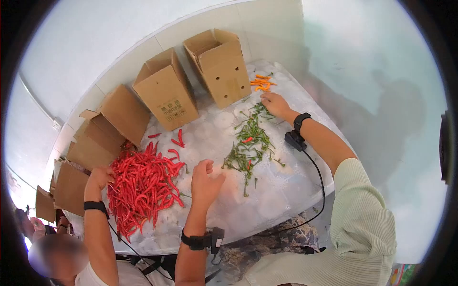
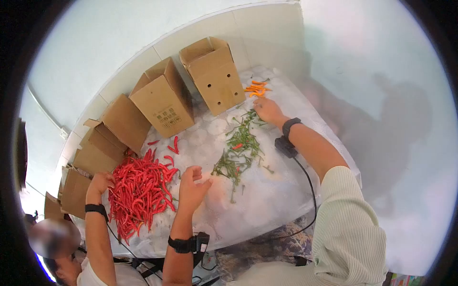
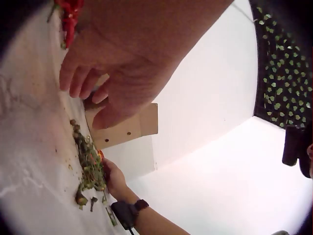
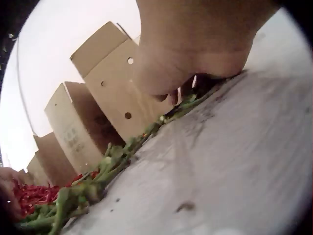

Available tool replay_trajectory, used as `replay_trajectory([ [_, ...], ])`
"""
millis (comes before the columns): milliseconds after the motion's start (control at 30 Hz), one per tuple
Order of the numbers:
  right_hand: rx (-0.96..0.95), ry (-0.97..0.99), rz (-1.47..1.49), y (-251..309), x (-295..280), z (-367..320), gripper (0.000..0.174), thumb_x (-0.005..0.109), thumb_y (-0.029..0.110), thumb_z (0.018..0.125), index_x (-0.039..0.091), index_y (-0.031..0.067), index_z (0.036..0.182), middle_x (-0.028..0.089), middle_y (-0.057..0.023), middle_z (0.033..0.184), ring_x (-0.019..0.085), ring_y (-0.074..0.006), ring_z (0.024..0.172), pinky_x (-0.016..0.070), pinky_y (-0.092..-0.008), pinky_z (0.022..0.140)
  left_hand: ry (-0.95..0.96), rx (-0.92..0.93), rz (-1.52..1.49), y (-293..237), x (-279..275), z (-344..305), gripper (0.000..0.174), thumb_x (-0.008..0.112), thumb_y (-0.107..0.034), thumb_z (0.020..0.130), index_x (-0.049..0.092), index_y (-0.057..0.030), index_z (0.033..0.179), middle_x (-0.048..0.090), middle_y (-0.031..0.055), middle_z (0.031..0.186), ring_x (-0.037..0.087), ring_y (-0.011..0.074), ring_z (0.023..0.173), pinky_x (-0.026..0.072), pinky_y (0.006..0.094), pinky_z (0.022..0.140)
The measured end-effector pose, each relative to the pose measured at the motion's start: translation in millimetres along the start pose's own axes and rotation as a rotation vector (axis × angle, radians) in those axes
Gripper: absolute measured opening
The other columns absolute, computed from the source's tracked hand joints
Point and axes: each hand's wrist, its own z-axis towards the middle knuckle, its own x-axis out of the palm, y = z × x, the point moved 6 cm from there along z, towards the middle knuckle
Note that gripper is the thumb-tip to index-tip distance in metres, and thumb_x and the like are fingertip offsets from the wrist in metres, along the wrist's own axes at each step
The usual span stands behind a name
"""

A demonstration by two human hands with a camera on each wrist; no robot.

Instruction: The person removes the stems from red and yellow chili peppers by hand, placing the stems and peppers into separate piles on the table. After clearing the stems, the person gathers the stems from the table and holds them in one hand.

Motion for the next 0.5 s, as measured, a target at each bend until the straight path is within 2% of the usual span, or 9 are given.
replay_trajectory([
  [100, -0.148, 0.182, 0.141, 32, 20, -9, 0.032, 0.052, 0.029, 0.090, 0.068, 0.0066, 0.108, 0.066, -0.0166, 0.109, 0.059, -0.0348, 0.106, 0.0462, -0.0416, 0.092, 0.062, -0.061, -0.075, 20, -6, -6, 0.060, 0.080, -0.014, 0.069, 0.052, -0.0022, 0.120, 0.056, 0.0139, 0.109, 0.059, 0.0245, 0.098, 0.0506, 0.0363, 0.085],
  [133, -0.144, 0.253, 0.174, 45, 25, -11, 0.031, 0.052, 0.028, 0.091, 0.068, 0.0055, 0.105, 0.066, -0.0167, 0.107, 0.060, -0.0354, 0.103, 0.0465, -0.0424, 0.090, 0.074, -0.081, -0.042, 22, -11, -9, 0.062, 0.080, -0.013, 0.069, 0.050, -0.0032, 0.123, 0.054, 0.0130, 0.112, 0.058, 0.0232, 0.100, 0.0509, 0.0355, 0.084],
  [200, -0.219, 0.212, 0.084, 62, 29, 3, 0.030, 0.053, 0.028, 0.090, 0.068, 0.0048, 0.103, 0.066, -0.0166, 0.106, 0.060, -0.0357, 0.101, 0.0464, -0.0434, 0.089, 0.107, -0.137, 0.013, 21, -17, -19, 0.067, 0.081, -0.012, 0.070, 0.047, -0.0052, 0.128, 0.051, 0.0114, 0.120, 0.055, 0.0207, 0.106, 0.0516, 0.0340, 0.083],
  [300, -0.369, 0.154, 0.046, 51, 49, 33, 0.029, 0.053, 0.026, 0.090, 0.068, 0.0045, 0.101, 0.066, -0.0162, 0.104, 0.059, -0.0356, 0.101, 0.0460, -0.0444, 0.089, 0.112, -0.157, 0.038, 2, -16, -21, 0.081, 0.084, -0.014, 0.064, 0.044, -0.0062, 0.133, 0.048, 0.0141, 0.124, 0.051, 0.0264, 0.112, 0.0481, 0.0392, 0.091],
  [400, -0.447, 0.162, 0.030, 45, 60, 41, 0.027, 0.053, 0.025, 0.091, 0.068, 0.0042, 0.100, 0.065, -0.0162, 0.103, 0.058, -0.0356, 0.102, 0.0454, -0.0448, 0.090, 0.235, 0.140, 0.229, -43, 2, -14, 0.093, 0.088, -0.018, 0.058, 0.041, -0.0065, 0.137, 0.046, 0.0201, 0.128, 0.046, 0.0349, 0.119, 0.0414, 0.0419, 0.101],
  [500, -0.410, 0.296, 0.063, 48, 57, 35, 0.026, 0.054, 0.023, 0.092, 0.068, 0.0028, 0.103, 0.064, -0.0166, 0.106, 0.057, -0.0348, 0.106, 0.0442, -0.0422, 0.094, 0.313, 0.101, 0.225, -63, 13, -10, 0.098, 0.090, -0.021, 0.055, 0.041, -0.0054, 0.138, 0.046, 0.0211, 0.128, 0.044, 0.0382, 0.122, 0.0366, 0.0439, 0.105],
])
